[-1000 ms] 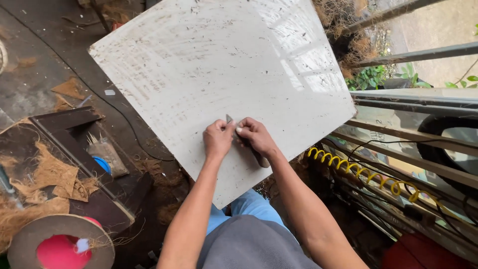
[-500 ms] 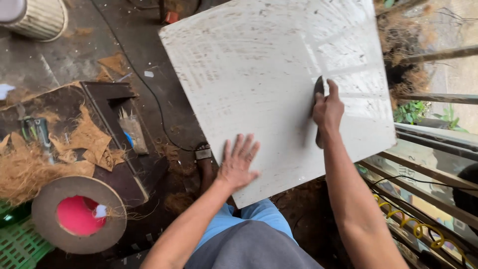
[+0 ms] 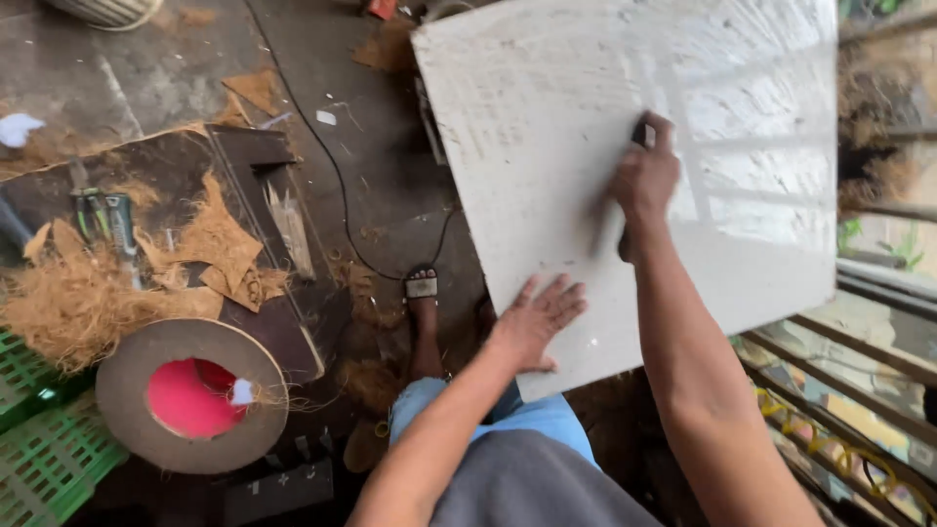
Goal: The person uses a knife to scrape a white rectangular board, repeatedly moving the blade across the surface to remove residue. The person holds the board steady with one hand while scraping with the other, occasionally adjusting grip and position.
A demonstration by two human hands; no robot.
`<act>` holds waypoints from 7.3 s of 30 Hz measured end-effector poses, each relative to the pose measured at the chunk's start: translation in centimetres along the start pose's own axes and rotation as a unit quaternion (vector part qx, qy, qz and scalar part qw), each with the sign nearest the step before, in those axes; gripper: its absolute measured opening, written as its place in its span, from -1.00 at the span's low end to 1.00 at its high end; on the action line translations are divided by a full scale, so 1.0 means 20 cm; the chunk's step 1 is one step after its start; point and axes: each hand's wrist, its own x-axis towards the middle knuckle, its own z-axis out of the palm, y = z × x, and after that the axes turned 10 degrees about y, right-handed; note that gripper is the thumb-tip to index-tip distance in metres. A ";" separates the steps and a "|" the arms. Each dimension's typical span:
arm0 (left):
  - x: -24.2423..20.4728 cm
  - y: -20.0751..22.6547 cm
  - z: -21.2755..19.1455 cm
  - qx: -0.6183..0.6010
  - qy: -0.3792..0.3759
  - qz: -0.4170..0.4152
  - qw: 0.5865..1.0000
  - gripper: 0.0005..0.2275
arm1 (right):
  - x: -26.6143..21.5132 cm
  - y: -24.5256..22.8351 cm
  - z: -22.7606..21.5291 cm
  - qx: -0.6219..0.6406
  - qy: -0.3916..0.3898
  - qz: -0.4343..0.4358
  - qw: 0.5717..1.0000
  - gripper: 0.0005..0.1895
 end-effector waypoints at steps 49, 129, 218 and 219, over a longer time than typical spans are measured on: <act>0.01 -0.07 -0.14 -0.072 -0.075 -0.021 0.994 -0.15 | -0.35 -0.79 0.24 -0.016 -0.158 -0.159 0.974 -0.43; 0.15 -0.82 -0.18 -0.078 0.342 -0.341 0.872 -0.20 | 0.00 0.29 0.04 0.537 -0.114 0.204 0.811 -0.71; 0.44 -0.39 0.24 -0.085 0.260 0.011 0.962 -0.57 | 0.21 -0.58 0.27 -0.060 -0.138 -0.121 0.981 -0.58; 0.39 -0.41 0.11 -0.072 0.282 -0.004 0.957 -0.49 | 0.29 -0.44 0.32 -0.073 -0.120 -0.083 0.987 -0.48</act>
